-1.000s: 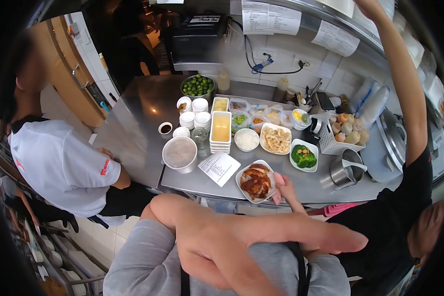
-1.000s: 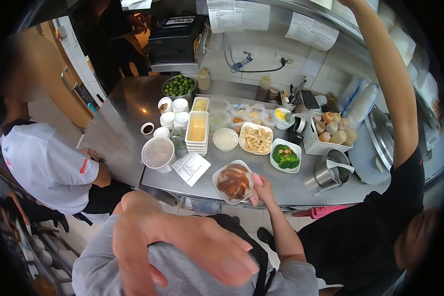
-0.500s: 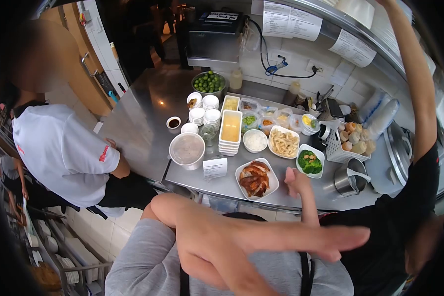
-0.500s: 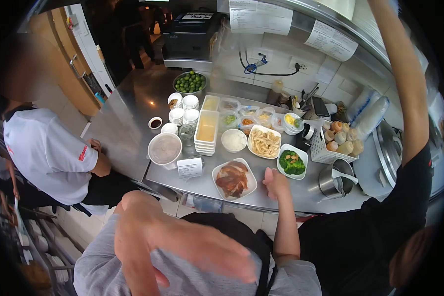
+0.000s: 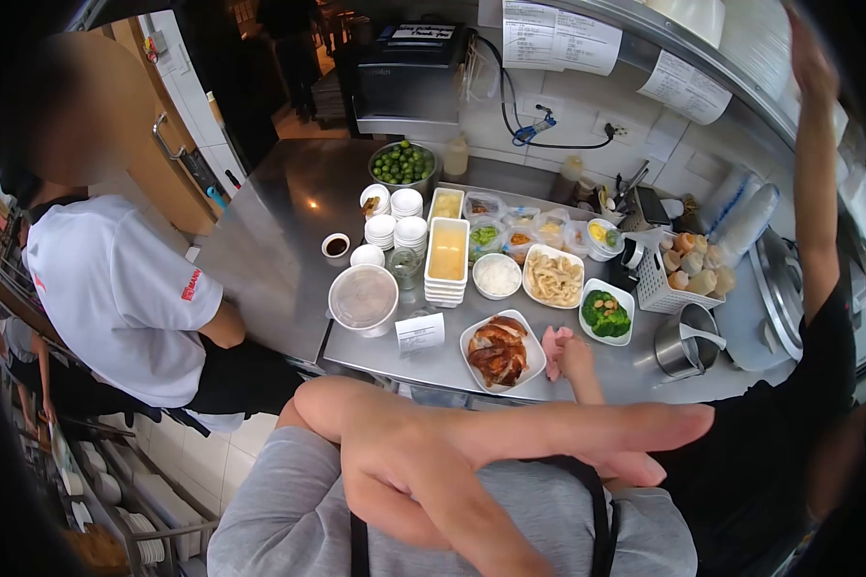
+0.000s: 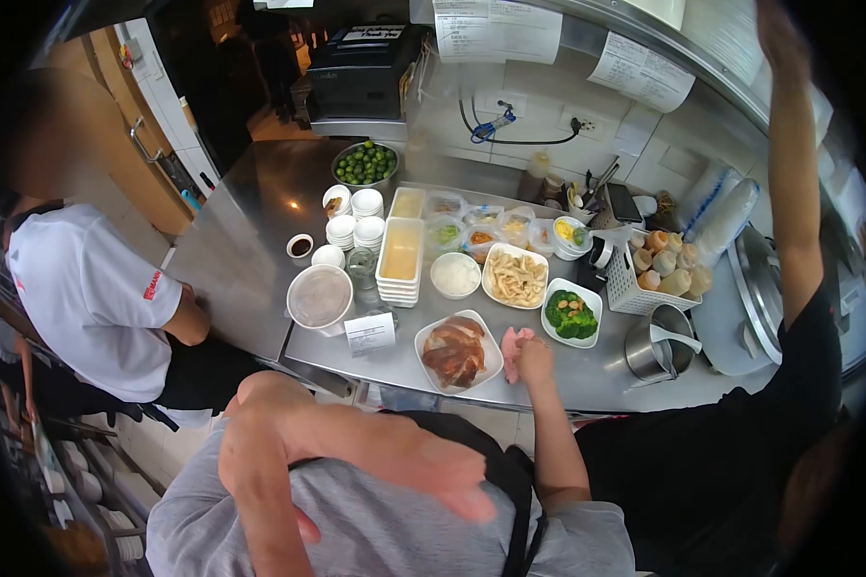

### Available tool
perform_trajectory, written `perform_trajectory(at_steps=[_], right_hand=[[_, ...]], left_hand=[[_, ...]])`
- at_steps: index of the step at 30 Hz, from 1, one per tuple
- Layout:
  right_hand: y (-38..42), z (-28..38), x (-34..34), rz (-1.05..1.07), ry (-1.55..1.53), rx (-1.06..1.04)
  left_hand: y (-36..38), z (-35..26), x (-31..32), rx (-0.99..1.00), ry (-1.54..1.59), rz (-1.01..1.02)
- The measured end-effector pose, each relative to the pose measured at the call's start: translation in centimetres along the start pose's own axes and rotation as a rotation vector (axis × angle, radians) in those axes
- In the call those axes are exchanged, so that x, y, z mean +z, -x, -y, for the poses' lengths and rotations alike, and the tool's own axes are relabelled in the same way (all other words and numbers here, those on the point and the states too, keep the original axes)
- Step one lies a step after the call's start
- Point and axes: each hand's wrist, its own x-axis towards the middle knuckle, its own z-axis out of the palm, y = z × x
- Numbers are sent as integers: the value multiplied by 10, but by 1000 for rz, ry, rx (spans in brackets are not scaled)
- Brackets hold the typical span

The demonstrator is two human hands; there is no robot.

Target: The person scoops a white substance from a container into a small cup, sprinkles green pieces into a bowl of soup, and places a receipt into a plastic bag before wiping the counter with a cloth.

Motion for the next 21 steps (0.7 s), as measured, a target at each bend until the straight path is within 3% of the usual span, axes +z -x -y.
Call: perform_trajectory(at_steps=[3, 5, 6, 9, 11, 15, 18, 21], right_hand=[[-6, -8, 10, 48, 11, -10], [-5, -10, 9, 43, -8, -5], [-4, -8, 6, 41, -28, -7], [-2, -3, -2, 50, -22, -9], [-7, -5, -1, 54, -10, -24], [-9, -3, -7, 115, -14, -31], [-5, 11, -21, 60, -34, -37], [-13, -15, 10, -4, -72, -59]], left_hand=[[0, -1, 1, -95, 55, 57], [2, 8, 3, 99, -69, 57], [0, 7, 1, 99, -68, 59], [-15, 8, -4, -6, -53, 138], [-36, 29, 1, 861, -200, -122], [-37, 27, -3, 804, -199, -98], [-43, 40, -1, 911, -193, -164], [-36, 41, 3, 982, -213, -201]])
